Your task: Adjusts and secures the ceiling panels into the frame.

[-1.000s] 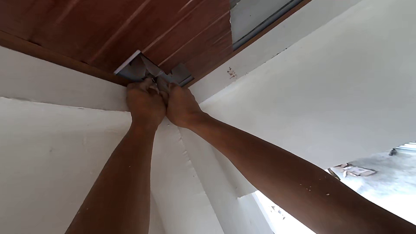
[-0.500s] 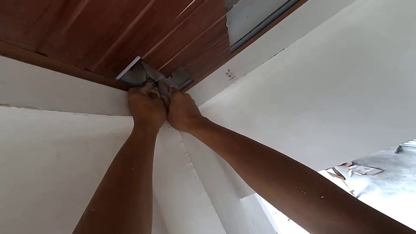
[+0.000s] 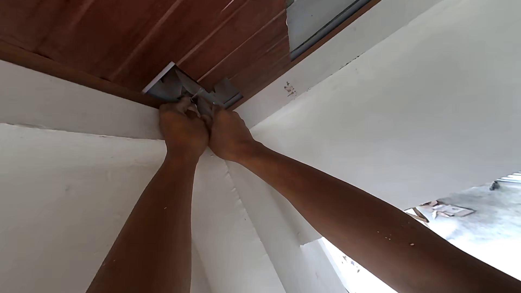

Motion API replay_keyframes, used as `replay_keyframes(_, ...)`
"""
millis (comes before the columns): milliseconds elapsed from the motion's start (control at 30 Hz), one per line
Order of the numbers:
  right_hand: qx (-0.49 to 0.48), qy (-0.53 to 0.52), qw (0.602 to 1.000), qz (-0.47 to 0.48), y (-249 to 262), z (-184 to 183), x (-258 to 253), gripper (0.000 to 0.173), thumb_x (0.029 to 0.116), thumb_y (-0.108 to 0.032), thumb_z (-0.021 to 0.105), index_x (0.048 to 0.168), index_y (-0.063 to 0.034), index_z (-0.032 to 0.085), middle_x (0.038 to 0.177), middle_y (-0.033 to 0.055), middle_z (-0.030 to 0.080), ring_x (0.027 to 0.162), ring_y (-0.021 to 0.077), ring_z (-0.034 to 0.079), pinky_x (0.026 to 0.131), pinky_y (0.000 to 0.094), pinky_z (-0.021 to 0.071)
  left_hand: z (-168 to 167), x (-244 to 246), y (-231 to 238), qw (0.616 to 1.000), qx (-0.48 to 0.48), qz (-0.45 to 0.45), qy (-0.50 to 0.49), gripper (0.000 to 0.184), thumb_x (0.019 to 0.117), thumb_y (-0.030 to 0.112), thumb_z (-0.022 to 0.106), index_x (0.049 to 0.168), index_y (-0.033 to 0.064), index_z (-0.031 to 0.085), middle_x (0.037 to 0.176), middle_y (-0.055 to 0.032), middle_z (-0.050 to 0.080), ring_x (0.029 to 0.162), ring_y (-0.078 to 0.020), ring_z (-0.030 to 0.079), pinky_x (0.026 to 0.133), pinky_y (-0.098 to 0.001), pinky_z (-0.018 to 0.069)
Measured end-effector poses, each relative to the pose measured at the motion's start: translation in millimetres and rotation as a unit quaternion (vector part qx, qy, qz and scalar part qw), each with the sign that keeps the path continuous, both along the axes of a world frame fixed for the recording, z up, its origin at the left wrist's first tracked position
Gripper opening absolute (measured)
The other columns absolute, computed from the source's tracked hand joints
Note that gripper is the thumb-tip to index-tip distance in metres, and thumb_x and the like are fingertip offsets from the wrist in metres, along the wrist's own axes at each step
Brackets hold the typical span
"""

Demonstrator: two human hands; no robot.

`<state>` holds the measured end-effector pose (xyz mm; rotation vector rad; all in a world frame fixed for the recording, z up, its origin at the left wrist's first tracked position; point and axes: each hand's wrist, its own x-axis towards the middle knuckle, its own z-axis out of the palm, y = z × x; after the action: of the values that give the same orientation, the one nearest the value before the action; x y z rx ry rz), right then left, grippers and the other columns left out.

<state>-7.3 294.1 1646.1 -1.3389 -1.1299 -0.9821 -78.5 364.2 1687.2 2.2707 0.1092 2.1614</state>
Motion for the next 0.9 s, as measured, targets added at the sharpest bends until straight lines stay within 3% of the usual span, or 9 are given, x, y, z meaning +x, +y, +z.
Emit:
replay_keyframes(133,-0.003,0.008,1.000,0.000,-2,0,-4,0.035,0.1111,-0.033,0.044,0.119,-0.0029,0.060,0.100,0.0156,0.068,0.095,0.0317,0.071,0.075,0.0497,0.0593,1,0,1,1.000,0.002,-0.015,-0.005,0.038,0.1014,0.009,0.052,0.137,0.0046,0.063,0.127,-0.0149,0.065,0.114,-0.0225,0.064,0.099,-0.0449,0.0517)
replay_keyframes(267,-0.003,0.014,1.000,-0.010,-4,0,-9,0.033,0.1102,-0.029,0.045,0.127,-0.0041,0.058,0.109,0.0160,0.068,0.099,0.0316,0.071,0.077,0.0494,0.0597,1,-1,-1,1.000,-0.008,-0.023,0.001,0.038,0.1010,0.010,0.053,0.137,0.0055,0.064,0.135,-0.0159,0.060,0.119,-0.0236,0.061,0.102,-0.0456,0.0496)
replay_keyframes(367,-0.003,0.003,1.000,-0.014,-6,-1,-11,0.033,0.1097,-0.024,0.046,0.133,-0.0049,0.057,0.119,0.0161,0.067,0.105,0.0313,0.070,0.081,0.0494,0.0594,0,-1,1,0.999,0.000,-0.032,0.001,0.035,0.1019,0.011,0.053,0.135,0.0058,0.065,0.130,-0.0159,0.062,0.116,-0.0231,0.062,0.099,-0.0459,0.0510)
replay_keyframes(433,-0.010,0.000,1.000,-0.018,-7,0,-12,0.029,0.1100,-0.025,0.045,0.129,-0.0050,0.057,0.117,0.0156,0.066,0.105,0.0308,0.070,0.080,0.0486,0.0595,1,0,1,0.999,0.003,-0.032,-0.005,0.033,0.1022,0.011,0.053,0.132,0.0061,0.067,0.124,-0.0149,0.065,0.111,-0.0218,0.064,0.096,-0.0456,0.0524)
replay_keyframes(567,-0.012,-0.017,1.000,-0.015,-11,1,-12,0.034,0.1102,-0.023,0.045,0.136,-0.0053,0.056,0.126,0.0148,0.066,0.111,0.0301,0.068,0.085,0.0489,0.0584,2,-1,2,1.000,0.007,-0.020,-0.001,0.031,0.1027,0.011,0.052,0.129,0.0053,0.068,0.124,-0.0163,0.066,0.112,-0.0246,0.064,0.098,-0.0492,0.0510)
replay_keyframes(667,-0.013,-0.020,1.000,-0.008,-12,3,-10,0.029,0.1100,-0.025,0.046,0.126,-0.0046,0.060,0.114,0.0153,0.068,0.105,0.0308,0.069,0.080,0.0494,0.0584,2,-3,1,0.999,-0.003,-0.033,0.009,0.033,0.1030,0.010,0.051,0.133,0.0051,0.065,0.122,-0.0145,0.067,0.109,-0.0214,0.065,0.096,-0.0463,0.0524)
replay_keyframes(767,-0.016,-0.026,0.999,-0.014,-15,4,-11,0.029,0.1097,-0.024,0.047,0.126,-0.0048,0.061,0.113,0.0151,0.068,0.104,0.0303,0.069,0.080,0.0488,0.0584,1,-1,1,0.999,0.004,-0.039,0.000,0.032,0.1031,0.009,0.050,0.130,0.0050,0.067,0.116,-0.0135,0.069,0.103,-0.0185,0.066,0.091,-0.0421,0.0540)
replay_keyframes(900,-0.018,-0.028,0.999,-0.023,-15,4,-11,0.032,0.1097,-0.023,0.046,0.133,-0.0042,0.060,0.120,0.0155,0.068,0.107,0.0312,0.069,0.082,0.0498,0.0586,2,-2,1,1.000,0.005,-0.020,0.001,0.035,0.1044,0.013,0.050,0.135,0.0056,0.065,0.128,-0.0161,0.066,0.116,-0.0241,0.064,0.101,-0.0487,0.0504)
